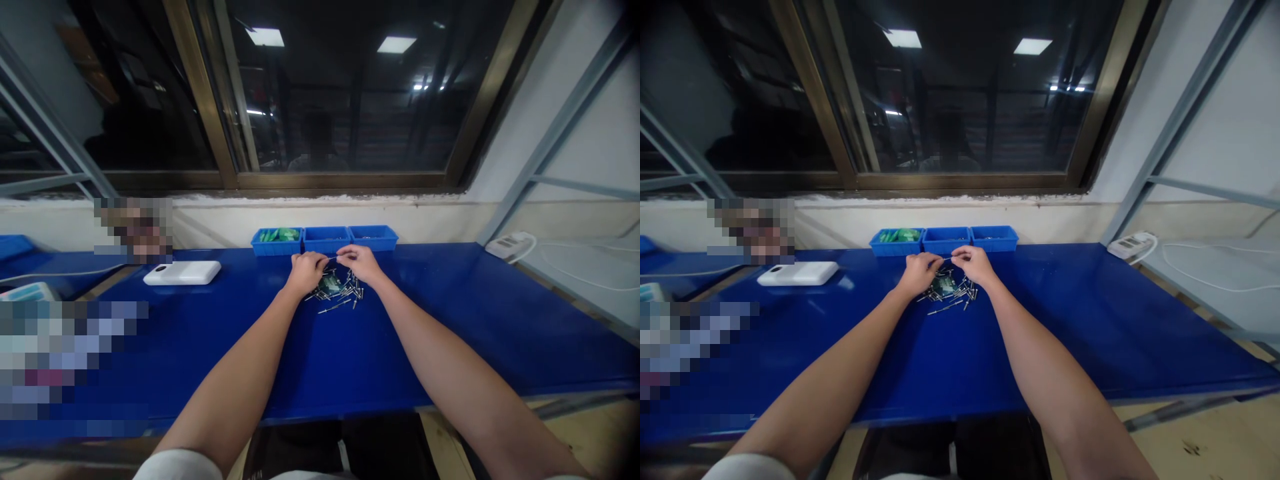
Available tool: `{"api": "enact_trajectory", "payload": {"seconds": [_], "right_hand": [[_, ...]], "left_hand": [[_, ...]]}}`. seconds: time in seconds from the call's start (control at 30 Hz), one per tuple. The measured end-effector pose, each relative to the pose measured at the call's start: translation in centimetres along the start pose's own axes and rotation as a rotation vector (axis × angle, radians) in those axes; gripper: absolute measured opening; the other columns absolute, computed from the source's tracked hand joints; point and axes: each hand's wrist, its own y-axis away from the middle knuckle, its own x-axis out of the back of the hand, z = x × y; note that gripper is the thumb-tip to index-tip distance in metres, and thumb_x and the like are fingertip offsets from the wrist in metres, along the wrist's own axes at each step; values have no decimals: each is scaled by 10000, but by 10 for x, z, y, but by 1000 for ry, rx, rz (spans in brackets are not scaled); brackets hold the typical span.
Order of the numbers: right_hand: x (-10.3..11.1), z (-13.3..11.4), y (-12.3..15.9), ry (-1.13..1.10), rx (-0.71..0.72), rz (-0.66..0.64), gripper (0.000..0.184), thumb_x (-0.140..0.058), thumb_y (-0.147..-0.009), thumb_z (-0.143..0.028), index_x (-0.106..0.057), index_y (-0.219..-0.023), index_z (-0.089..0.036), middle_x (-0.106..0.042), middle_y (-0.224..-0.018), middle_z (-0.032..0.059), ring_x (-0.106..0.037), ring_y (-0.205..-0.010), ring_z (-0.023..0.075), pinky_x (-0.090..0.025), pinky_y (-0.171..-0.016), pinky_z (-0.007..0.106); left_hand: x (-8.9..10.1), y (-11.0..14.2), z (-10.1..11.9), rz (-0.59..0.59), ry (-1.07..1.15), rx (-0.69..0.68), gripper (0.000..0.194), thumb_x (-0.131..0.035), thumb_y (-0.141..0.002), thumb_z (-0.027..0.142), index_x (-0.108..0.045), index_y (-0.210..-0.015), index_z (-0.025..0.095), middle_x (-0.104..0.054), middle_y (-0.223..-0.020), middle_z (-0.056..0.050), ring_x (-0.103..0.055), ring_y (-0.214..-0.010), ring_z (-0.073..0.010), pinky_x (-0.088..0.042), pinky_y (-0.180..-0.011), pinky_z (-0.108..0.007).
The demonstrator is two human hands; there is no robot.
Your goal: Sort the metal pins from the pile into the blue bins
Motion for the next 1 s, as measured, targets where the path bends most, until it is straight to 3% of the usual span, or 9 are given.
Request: {"api": "enact_trajectory", "payload": {"seconds": [0.23,0.37,0.5,0.63,0.8,1.0], "right_hand": [[4,-2,2,-182,-57,-43,252,-695,-599,-359,-691,-752,-159,-685,-723,42,-583,-659,152,-439,-650,286],[8,-2,1,-243,-109,108,272,-676,-591,-343,-685,-783,-150,-690,-740,53,-581,-667,156,-422,-608,269],[16,1,-2,-228,-153,334,370,-629,-586,-309,-663,-916,-146,-687,-930,80,-598,-827,193,-421,-618,260],[25,12,-7,-260,-207,437,511,-594,-588,-285,-594,-1082,-157,-624,-1126,97,-587,-888,196,-405,-566,235],[30,25,-10,-288,-259,439,565,-565,-616,-298,-519,-1170,-198,-579,-1203,80,-581,-821,157,-374,-492,198],[31,24,-10,-334,-265,393,603,-574,-608,-287,-481,-1197,-200,-593,-1178,80,-577,-758,135,-383,-478,198]], "left_hand": [[1,-1,1,-26,34,35,274,-424,-881,332,-675,-904,224,-688,-912,-37,-587,-922,-200,-342,-842,-340],[-1,-1,-1,101,92,105,317,-490,-849,340,-587,-1129,228,-671,-1002,-40,-567,-998,-203,-351,-876,-346],[-3,-1,-11,200,68,157,181,-528,-817,288,-677,-903,231,-665,-979,-30,-567,-982,-202,-360,-882,-355],[-1,-2,-17,261,69,197,108,-593,-750,256,-694,-766,223,-663,-927,-27,-578,-946,-202,-383,-859,-344],[2,-2,-16,256,67,224,78,-616,-703,231,-693,-713,220,-649,-895,-23,-586,-918,-204,-384,-852,-344],[1,-2,-14,247,62,227,72,-611,-696,234,-678,-705,209,-637,-883,-24,-584,-899,-204,-369,-861,-355]]}}
